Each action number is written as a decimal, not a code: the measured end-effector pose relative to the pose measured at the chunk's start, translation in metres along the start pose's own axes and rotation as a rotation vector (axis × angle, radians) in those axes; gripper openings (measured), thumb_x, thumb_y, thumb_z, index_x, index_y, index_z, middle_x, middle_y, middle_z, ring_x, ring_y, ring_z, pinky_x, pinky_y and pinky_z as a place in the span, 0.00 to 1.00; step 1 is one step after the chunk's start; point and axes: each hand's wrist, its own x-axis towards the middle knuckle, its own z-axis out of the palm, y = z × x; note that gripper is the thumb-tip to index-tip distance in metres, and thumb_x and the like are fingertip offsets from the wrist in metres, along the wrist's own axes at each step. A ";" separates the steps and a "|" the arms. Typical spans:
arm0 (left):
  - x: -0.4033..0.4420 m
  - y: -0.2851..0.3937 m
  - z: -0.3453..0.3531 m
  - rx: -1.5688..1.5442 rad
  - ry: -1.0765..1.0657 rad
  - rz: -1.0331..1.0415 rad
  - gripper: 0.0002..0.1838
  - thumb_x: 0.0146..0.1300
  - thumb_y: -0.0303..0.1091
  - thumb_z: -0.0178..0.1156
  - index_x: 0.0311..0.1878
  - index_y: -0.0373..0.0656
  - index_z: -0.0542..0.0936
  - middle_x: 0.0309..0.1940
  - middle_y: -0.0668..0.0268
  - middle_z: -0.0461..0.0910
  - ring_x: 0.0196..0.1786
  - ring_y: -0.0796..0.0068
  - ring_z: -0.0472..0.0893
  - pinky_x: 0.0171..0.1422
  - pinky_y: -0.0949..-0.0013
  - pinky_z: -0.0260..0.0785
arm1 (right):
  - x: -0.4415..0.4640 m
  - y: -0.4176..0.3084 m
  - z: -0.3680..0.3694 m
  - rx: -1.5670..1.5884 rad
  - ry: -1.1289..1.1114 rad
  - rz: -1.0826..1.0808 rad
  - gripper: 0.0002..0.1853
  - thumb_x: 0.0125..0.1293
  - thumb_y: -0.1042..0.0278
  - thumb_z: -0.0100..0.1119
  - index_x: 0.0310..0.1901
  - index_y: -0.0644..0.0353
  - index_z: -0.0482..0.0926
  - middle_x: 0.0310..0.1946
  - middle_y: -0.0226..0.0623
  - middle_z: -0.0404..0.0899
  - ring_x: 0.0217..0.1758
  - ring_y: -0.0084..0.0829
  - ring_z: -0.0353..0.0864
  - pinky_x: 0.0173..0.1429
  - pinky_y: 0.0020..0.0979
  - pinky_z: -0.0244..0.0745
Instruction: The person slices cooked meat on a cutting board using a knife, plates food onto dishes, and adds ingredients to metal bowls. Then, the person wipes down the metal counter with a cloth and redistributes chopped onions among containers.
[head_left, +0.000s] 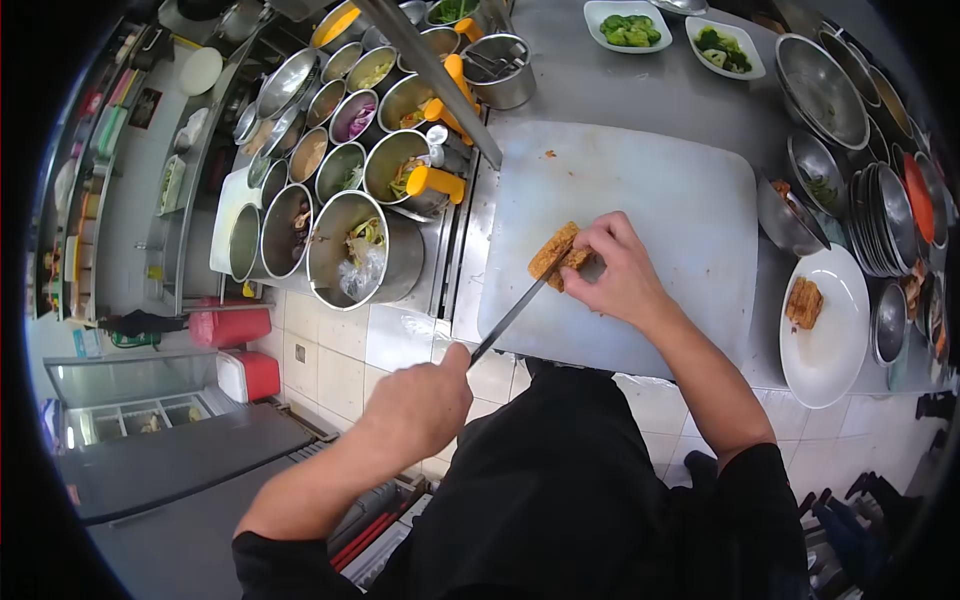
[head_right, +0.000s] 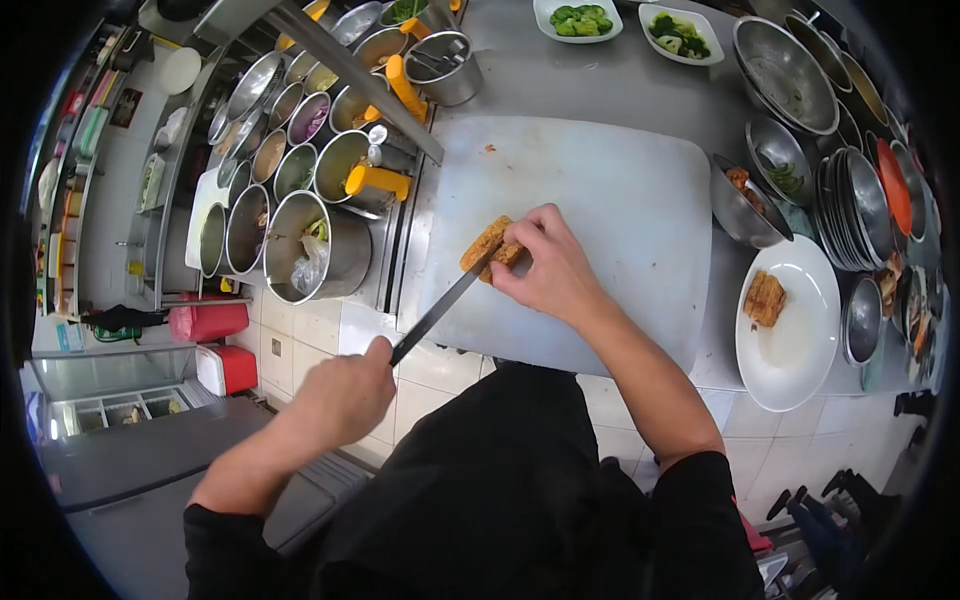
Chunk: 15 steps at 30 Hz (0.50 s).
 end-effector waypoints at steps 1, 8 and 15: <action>0.000 -0.003 0.007 -0.002 -0.036 -0.026 0.13 0.68 0.33 0.48 0.52 0.38 0.66 0.31 0.45 0.83 0.39 0.40 0.84 0.47 0.45 0.76 | -0.001 0.002 0.000 0.007 0.005 0.015 0.17 0.48 0.68 0.73 0.38 0.60 0.77 0.43 0.40 0.70 0.46 0.38 0.75 0.47 0.35 0.76; 0.008 -0.014 0.030 -0.065 0.009 -0.036 0.09 0.68 0.33 0.49 0.47 0.40 0.67 0.28 0.46 0.82 0.36 0.41 0.83 0.41 0.43 0.75 | -0.003 -0.002 -0.003 -0.006 -0.037 0.045 0.16 0.48 0.68 0.73 0.38 0.60 0.78 0.43 0.39 0.71 0.44 0.38 0.76 0.47 0.35 0.76; 0.108 -0.003 0.024 -0.337 0.020 0.154 0.13 0.70 0.36 0.47 0.50 0.38 0.67 0.31 0.42 0.82 0.33 0.41 0.83 0.43 0.47 0.76 | -0.017 -0.001 -0.013 -0.097 -0.021 -0.053 0.19 0.49 0.65 0.74 0.40 0.58 0.75 0.44 0.41 0.70 0.47 0.44 0.76 0.47 0.39 0.77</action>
